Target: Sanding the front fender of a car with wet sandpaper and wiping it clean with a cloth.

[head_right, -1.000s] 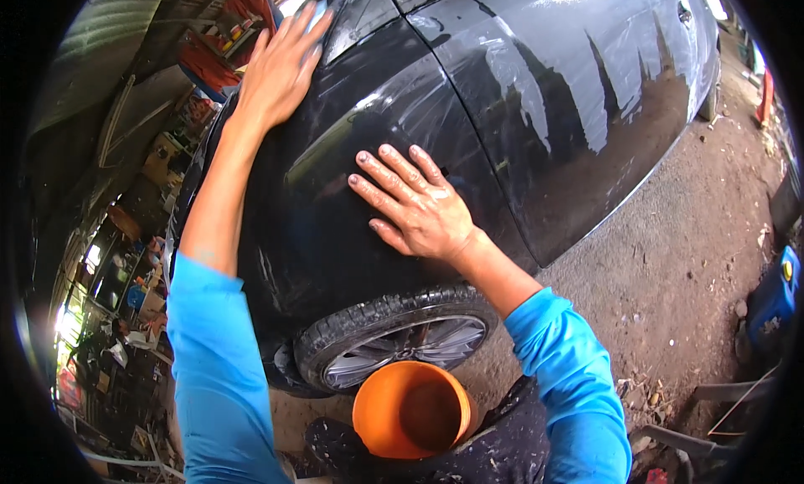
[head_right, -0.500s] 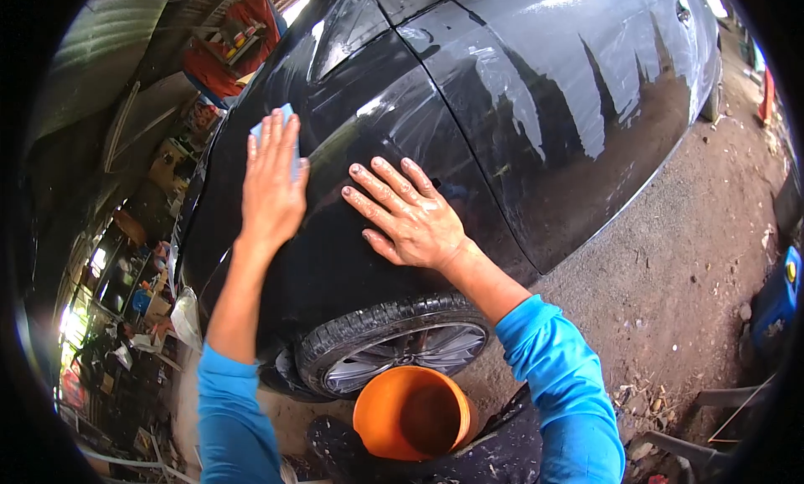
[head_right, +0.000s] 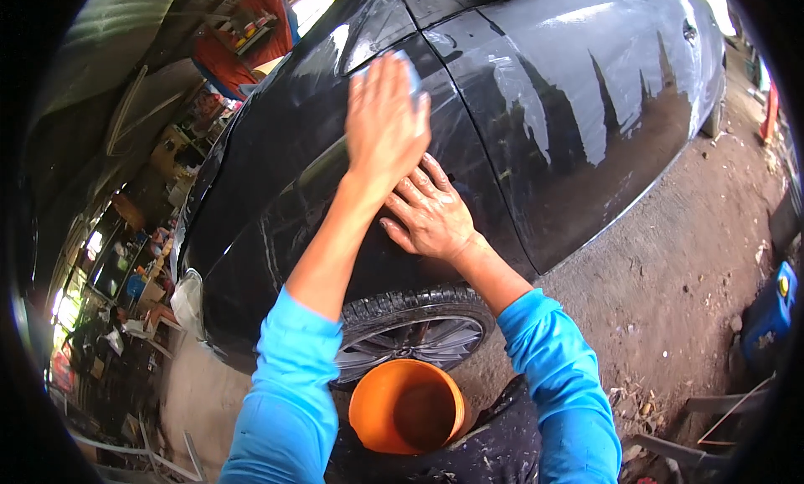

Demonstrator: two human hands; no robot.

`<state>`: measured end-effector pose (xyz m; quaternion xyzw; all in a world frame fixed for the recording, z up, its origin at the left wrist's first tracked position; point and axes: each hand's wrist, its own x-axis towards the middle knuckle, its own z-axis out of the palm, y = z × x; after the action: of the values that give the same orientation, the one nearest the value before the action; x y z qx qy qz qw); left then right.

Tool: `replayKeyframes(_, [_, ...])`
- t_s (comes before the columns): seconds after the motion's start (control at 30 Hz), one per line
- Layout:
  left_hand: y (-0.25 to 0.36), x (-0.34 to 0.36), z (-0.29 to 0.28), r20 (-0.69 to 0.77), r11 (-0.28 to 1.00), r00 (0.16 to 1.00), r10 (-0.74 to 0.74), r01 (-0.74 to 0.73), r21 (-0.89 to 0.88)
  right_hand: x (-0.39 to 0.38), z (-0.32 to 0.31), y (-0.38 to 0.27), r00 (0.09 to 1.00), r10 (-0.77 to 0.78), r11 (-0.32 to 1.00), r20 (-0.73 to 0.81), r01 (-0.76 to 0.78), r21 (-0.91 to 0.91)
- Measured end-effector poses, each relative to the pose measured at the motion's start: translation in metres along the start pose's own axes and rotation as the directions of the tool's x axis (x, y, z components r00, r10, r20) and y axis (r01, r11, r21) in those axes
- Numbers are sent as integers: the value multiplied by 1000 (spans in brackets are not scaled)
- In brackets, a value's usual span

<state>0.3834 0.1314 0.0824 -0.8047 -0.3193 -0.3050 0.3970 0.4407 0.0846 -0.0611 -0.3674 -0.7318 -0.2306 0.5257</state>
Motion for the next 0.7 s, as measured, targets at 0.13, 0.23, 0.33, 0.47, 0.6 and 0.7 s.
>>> replayKeyframes(0.13, [-11, -18, -13, 73, 991, 995, 65, -56, -123, -9, -5, 11, 1000, 2, 1000, 2, -2, -2])
replayKeyframes(0.23, [-9, -60, -17, 78, 999, 996, -46, 47, -17, -15, -14, 15, 998, 18, 1000, -67, -19, -17])
replayKeyframes(0.33, [19, -2, 2, 8, 995, 1000, 7, -8, 99, -7, -6, 4, 996, -11, 1000, -89, 12, 4])
replayKeyframes(0.47, [14, 19, 17, -31, 999, 999, 44, -45, -27, 0, -8, 1, 997, -22, 999, -70, 24, 39])
replayKeyframes(0.6, [3, -40, -11, 33, 1000, 999, 2, -2, -17, -14, -8, 15, 993, -11, 1000, -121, 9, -21])
replayKeyframes(0.7, [23, -4, 2, -25, 999, 999, -40, 41, 36, -6, -6, 6, 996, -20, 1000, -83, 22, 20])
